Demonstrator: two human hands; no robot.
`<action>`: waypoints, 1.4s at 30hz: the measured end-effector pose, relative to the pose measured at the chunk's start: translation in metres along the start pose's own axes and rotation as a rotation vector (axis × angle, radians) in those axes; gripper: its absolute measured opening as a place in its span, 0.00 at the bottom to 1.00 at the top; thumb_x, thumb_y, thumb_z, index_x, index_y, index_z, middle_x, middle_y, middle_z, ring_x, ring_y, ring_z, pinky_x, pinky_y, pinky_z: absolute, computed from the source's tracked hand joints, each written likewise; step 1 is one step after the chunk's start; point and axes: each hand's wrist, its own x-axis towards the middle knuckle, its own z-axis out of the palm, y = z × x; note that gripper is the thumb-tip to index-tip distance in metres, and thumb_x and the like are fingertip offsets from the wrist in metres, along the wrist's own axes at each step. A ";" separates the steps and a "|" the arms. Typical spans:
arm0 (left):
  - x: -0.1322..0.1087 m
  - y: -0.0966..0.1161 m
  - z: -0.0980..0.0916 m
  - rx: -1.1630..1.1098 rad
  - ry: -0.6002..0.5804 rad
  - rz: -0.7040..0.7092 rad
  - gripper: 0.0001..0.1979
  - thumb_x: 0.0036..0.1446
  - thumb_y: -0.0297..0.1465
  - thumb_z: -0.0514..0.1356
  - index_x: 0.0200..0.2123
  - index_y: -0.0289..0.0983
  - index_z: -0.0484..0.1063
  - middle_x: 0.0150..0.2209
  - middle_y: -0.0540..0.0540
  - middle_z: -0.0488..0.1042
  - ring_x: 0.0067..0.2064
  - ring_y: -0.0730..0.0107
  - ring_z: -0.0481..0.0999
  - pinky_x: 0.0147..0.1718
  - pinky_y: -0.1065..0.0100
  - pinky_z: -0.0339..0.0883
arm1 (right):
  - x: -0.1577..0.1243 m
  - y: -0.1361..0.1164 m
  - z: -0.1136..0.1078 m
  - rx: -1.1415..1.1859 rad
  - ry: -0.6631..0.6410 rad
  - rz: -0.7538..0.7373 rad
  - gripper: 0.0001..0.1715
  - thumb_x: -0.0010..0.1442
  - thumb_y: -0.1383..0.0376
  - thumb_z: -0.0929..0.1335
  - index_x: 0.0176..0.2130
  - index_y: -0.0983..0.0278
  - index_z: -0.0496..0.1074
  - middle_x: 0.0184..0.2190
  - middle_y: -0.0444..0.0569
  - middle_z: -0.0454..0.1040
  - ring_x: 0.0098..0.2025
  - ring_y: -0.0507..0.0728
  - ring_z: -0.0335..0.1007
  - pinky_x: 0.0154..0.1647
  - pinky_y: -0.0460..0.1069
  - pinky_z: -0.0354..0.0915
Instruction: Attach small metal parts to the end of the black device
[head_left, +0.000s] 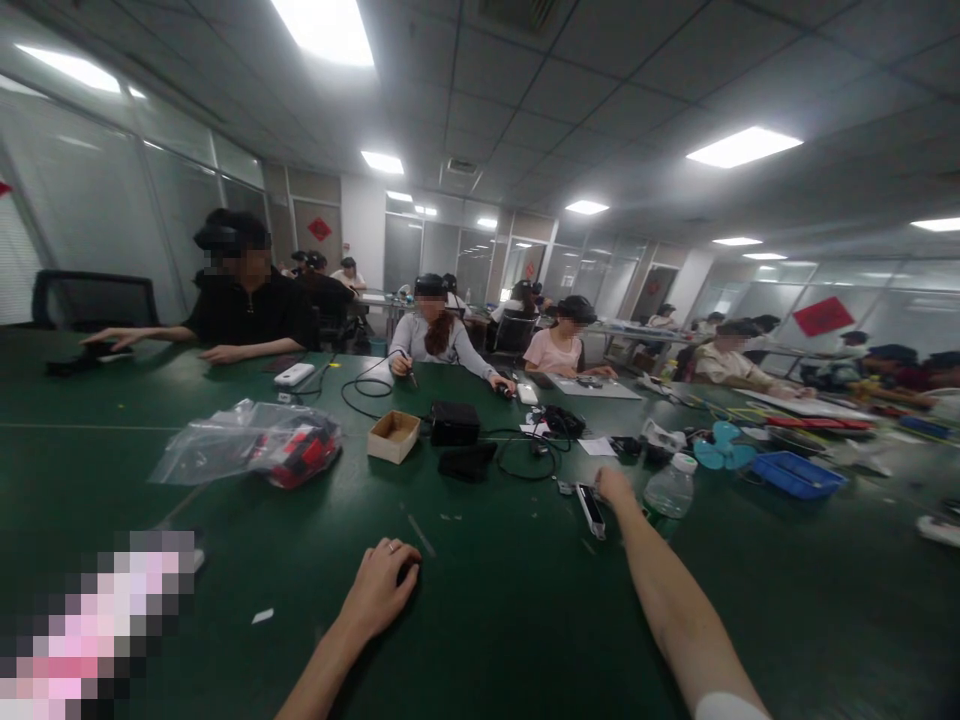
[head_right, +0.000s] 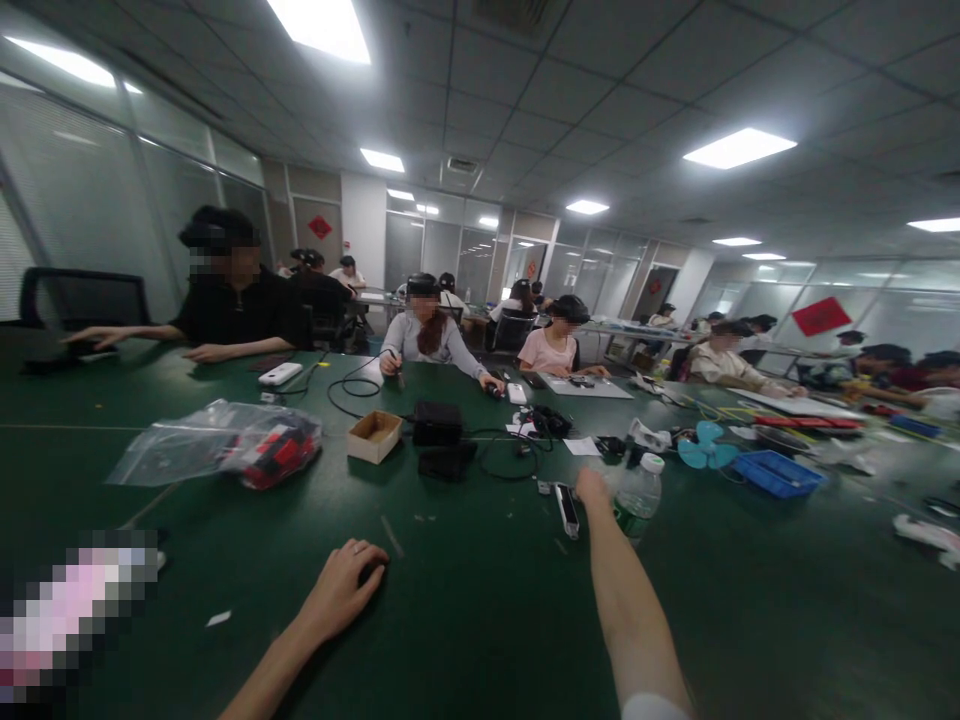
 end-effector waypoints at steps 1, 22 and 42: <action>0.000 0.000 0.000 0.003 -0.002 -0.002 0.12 0.61 0.33 0.51 0.40 0.40 0.73 0.41 0.46 0.74 0.44 0.62 0.70 0.44 0.61 0.61 | 0.000 0.000 -0.001 -0.024 -0.019 0.018 0.03 0.49 0.73 0.68 0.28 0.67 0.73 0.31 0.58 0.76 0.40 0.63 0.73 0.39 0.54 0.65; 0.001 -0.006 0.007 0.041 0.026 0.040 0.11 0.60 0.33 0.52 0.40 0.41 0.73 0.40 0.46 0.74 0.44 0.63 0.70 0.42 0.63 0.59 | -0.086 -0.024 -0.006 -0.164 -0.129 0.035 0.22 0.57 0.53 0.66 0.41 0.69 0.71 0.34 0.59 0.75 0.37 0.62 0.74 0.35 0.50 0.64; -0.001 -0.006 0.004 0.028 0.023 0.039 0.12 0.61 0.34 0.51 0.41 0.40 0.73 0.41 0.45 0.74 0.45 0.62 0.70 0.43 0.61 0.60 | -0.137 -0.027 -0.004 -0.165 0.232 -0.365 0.12 0.59 0.66 0.64 0.44 0.65 0.61 0.41 0.53 0.63 0.38 0.57 0.65 0.38 0.49 0.60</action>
